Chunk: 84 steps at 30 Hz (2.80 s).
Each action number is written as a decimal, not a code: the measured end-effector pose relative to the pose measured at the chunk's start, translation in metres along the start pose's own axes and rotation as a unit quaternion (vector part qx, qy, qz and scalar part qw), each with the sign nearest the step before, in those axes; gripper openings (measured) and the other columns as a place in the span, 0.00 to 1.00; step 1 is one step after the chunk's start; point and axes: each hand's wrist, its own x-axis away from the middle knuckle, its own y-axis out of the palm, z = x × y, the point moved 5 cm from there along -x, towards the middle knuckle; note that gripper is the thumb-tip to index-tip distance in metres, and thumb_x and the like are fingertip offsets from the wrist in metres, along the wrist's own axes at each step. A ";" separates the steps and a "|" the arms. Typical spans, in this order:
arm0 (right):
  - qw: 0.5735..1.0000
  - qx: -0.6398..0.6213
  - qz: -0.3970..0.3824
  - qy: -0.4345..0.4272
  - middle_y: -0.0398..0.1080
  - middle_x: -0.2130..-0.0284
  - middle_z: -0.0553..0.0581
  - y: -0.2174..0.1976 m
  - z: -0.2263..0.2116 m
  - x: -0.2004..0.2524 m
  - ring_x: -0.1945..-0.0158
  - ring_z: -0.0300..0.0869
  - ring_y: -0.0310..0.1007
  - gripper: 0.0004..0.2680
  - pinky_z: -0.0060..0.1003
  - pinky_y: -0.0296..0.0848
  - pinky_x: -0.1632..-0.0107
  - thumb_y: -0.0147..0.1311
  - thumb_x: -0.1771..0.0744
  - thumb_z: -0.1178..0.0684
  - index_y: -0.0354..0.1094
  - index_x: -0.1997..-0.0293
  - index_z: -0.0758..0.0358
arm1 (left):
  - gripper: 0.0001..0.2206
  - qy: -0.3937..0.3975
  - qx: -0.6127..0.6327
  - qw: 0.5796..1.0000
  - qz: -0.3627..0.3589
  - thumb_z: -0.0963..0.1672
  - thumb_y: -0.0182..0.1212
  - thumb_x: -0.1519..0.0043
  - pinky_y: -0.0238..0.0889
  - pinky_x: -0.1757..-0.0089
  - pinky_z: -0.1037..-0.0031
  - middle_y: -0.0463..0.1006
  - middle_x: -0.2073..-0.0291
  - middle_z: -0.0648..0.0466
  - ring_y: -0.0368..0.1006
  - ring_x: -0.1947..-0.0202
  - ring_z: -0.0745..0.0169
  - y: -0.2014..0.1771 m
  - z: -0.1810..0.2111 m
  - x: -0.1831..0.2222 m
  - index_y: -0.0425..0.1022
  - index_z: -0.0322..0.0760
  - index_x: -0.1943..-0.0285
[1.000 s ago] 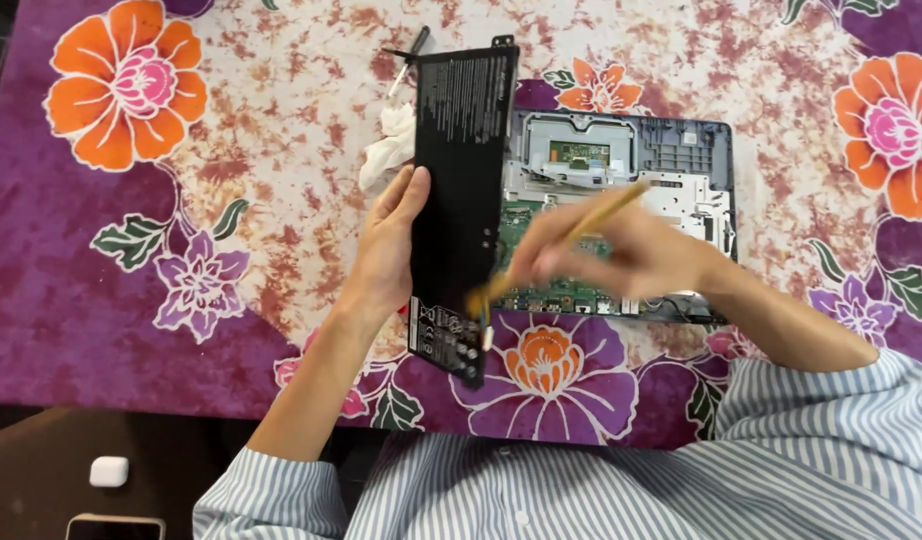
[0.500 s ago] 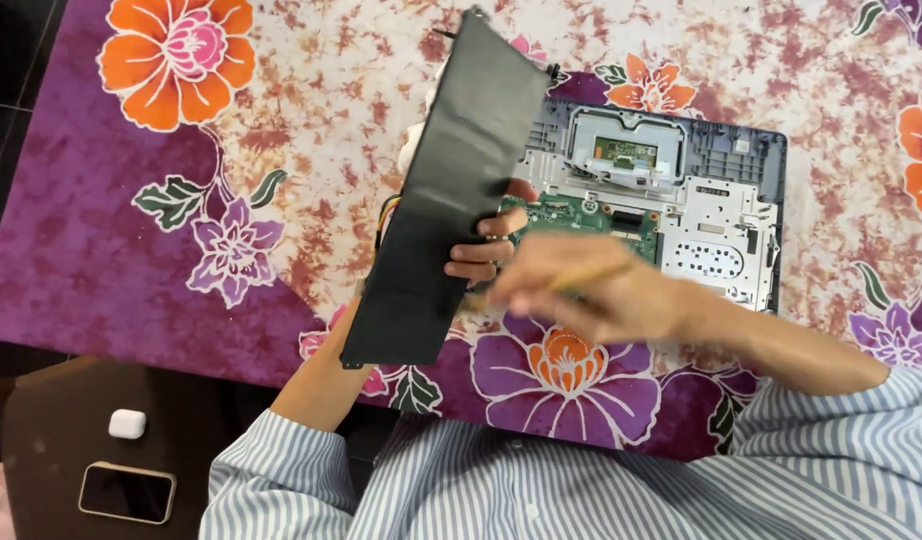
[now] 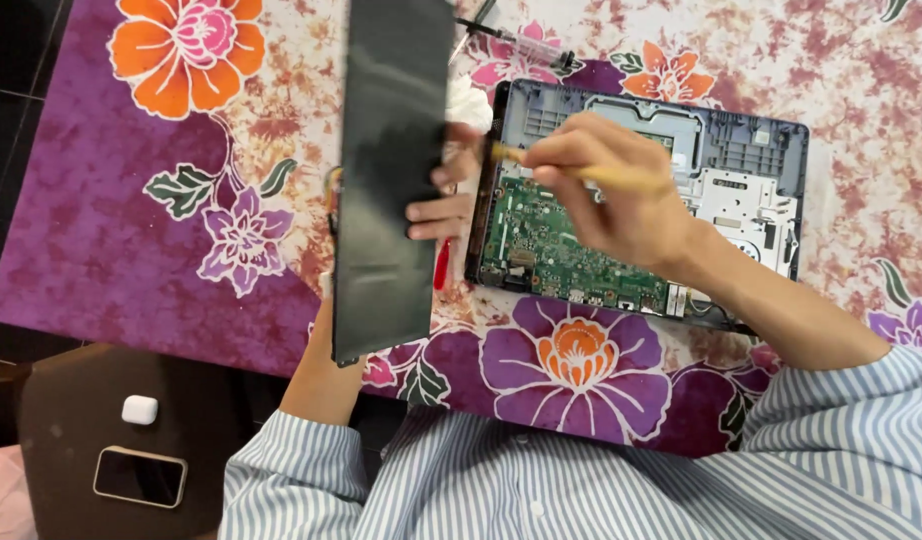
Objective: The person cleans the internal components of a laptop with a brush, then installs a new battery and secures it with screws using a screwdriver.
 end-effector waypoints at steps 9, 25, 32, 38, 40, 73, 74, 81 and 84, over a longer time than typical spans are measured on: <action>0.906 0.339 -0.189 -0.167 0.65 0.63 0.56 0.069 -0.051 -0.018 0.63 0.43 0.64 0.02 0.34 0.63 0.63 0.52 0.30 0.60 0.69 0.59 0.59 | 0.21 0.113 -0.213 0.955 0.170 0.48 0.30 0.26 0.69 0.60 0.61 0.58 0.55 0.56 0.64 0.63 0.59 0.042 0.030 0.051 0.53 0.41 0.26; 0.955 0.229 -0.157 -0.107 0.67 0.68 0.53 0.092 -0.024 0.006 0.59 0.47 0.64 0.04 0.40 0.63 0.55 0.51 0.32 0.55 0.70 0.65 0.58 | 0.13 0.142 -0.171 0.966 0.131 0.44 0.31 0.24 0.70 0.61 0.49 0.59 0.51 0.48 0.67 0.63 0.46 0.017 0.024 0.063 0.54 0.37 0.35; 0.953 -0.104 -0.112 0.261 0.73 0.63 0.66 -0.053 0.001 0.006 0.60 0.50 0.75 0.10 0.39 0.78 0.56 0.36 0.27 0.57 0.65 0.44 0.69 | 0.14 0.016 -0.275 0.844 0.461 0.49 0.37 0.26 0.62 0.70 0.68 0.65 0.57 0.52 0.63 0.68 0.58 0.002 -0.011 -0.013 0.61 0.37 0.42; 0.760 -0.283 0.031 0.584 0.68 0.51 0.62 -0.110 0.024 0.037 0.48 0.50 0.72 0.28 0.45 0.79 0.51 0.45 0.37 0.31 0.61 0.33 0.56 | 0.17 -0.265 -0.678 0.237 0.644 0.51 0.36 0.28 0.61 0.62 0.72 0.75 0.69 0.55 0.69 0.68 0.66 -0.020 0.010 -0.084 0.68 0.42 0.61; 0.751 -0.275 0.019 0.601 0.66 0.55 0.54 -0.116 0.028 0.052 0.55 0.40 0.70 0.26 0.35 0.75 0.54 0.50 0.37 0.35 0.64 0.34 0.56 | 0.18 -0.288 -0.722 0.206 0.594 0.51 0.35 0.26 0.58 0.61 0.69 0.73 0.73 0.55 0.66 0.70 0.64 -0.035 0.022 -0.098 0.62 0.42 0.66; 0.773 -0.213 0.141 0.581 0.67 0.56 0.71 -0.146 0.079 0.148 0.55 0.50 0.74 0.16 0.47 0.84 0.51 0.42 0.25 0.59 0.44 0.28 0.62 | 0.25 -0.169 -0.668 0.202 0.696 0.33 0.67 0.44 0.81 0.53 0.72 0.76 0.41 0.41 0.83 0.56 0.60 -0.013 0.096 -0.024 0.69 0.42 0.38; 0.777 -0.199 0.130 0.583 0.67 0.59 0.69 -0.145 0.077 0.147 0.57 0.50 0.74 0.15 0.46 0.84 0.52 0.41 0.25 0.59 0.44 0.28 0.61 | 0.26 -0.166 -0.666 0.203 0.699 0.33 0.67 0.44 0.81 0.53 0.71 0.76 0.41 0.41 0.82 0.56 0.60 -0.013 0.095 -0.024 0.69 0.43 0.38; 0.768 -0.190 0.121 0.599 0.67 0.65 0.62 -0.146 0.079 0.157 0.60 0.44 0.72 0.16 0.40 0.82 0.55 0.42 0.24 0.59 0.46 0.26 0.60 | 0.26 -0.165 -0.682 0.175 0.691 0.34 0.71 0.46 0.82 0.55 0.72 0.77 0.42 0.42 0.83 0.60 0.63 -0.010 0.093 -0.024 0.70 0.45 0.40; 0.772 -0.216 0.124 0.585 0.68 0.60 0.70 -0.143 0.081 0.160 0.59 0.51 0.74 0.15 0.48 0.84 0.57 0.43 0.24 0.58 0.45 0.28 0.62 | 0.25 -0.156 -0.670 0.201 0.697 0.33 0.70 0.46 0.83 0.57 0.72 0.77 0.42 0.41 0.83 0.59 0.60 -0.009 0.090 -0.024 0.71 0.43 0.42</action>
